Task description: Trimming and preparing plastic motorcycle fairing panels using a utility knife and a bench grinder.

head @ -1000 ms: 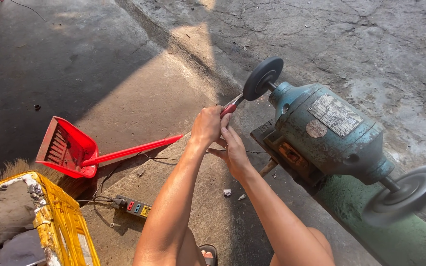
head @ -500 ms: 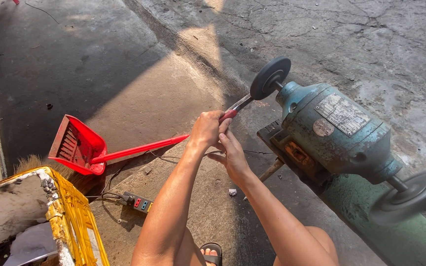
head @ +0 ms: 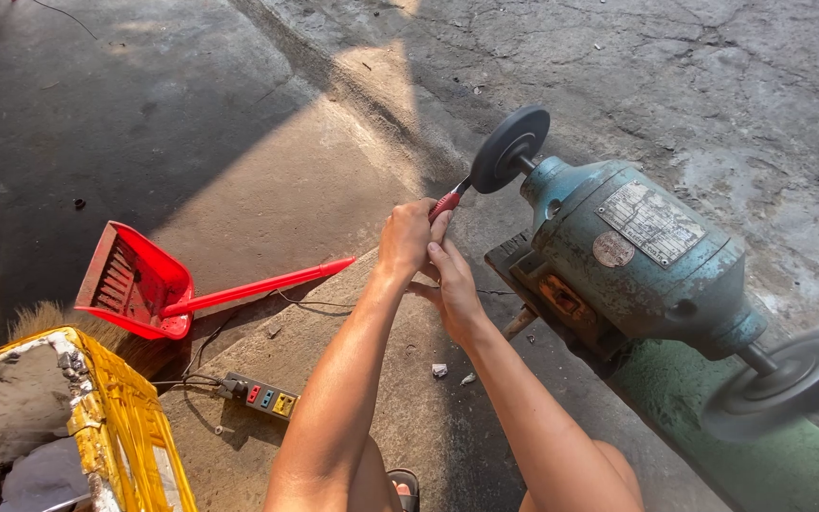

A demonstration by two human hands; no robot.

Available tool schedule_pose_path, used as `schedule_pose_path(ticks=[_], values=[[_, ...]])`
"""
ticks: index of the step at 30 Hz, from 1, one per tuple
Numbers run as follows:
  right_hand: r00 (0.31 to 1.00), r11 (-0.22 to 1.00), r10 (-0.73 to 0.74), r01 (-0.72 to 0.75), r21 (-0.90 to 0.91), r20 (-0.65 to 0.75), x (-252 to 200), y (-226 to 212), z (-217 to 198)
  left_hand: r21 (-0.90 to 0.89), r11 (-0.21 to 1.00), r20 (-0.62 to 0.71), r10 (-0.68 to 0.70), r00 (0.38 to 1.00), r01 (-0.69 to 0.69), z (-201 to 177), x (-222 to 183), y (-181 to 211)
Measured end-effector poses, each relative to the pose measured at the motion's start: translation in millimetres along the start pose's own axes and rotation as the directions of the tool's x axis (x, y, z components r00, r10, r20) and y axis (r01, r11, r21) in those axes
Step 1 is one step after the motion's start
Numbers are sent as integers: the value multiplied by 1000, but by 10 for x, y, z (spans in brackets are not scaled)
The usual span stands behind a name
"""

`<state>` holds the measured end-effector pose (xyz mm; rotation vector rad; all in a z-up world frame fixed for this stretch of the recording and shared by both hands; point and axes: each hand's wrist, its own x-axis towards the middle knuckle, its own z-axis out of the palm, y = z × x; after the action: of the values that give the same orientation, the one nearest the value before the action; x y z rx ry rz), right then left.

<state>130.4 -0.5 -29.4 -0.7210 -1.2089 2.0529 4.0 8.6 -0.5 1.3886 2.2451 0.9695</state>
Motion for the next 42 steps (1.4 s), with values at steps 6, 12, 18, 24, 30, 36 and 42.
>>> schedule_pose_path(ticks=[6,12,18,24,30,36,42], values=[[1000,1000,-13,13,-4,-18,90,31,-163,-48,999,-8,7,1000,-7,41,30,101],[1000,999,-22,22,-37,0,75,155,-125,-40,999,-19,25,999,-26,-15,-33,49],[999,998,-27,28,-62,25,-72,114,18,-48,999,-3,17,1000,-17,-102,-136,25],[999,995,-25,29,-93,40,-135,148,73,-45,998,-9,37,999,-38,-158,-216,-15],[998,992,-11,19,-121,60,-211,169,127,-51,998,-2,46,999,-46,-204,-259,-115],[996,985,-9,25,-173,91,-192,325,175,-90,996,-23,15,1000,-17,-312,-393,-180],[998,992,-49,53,-117,35,-151,79,228,-56,998,-60,-21,998,17,-93,-144,-177]])
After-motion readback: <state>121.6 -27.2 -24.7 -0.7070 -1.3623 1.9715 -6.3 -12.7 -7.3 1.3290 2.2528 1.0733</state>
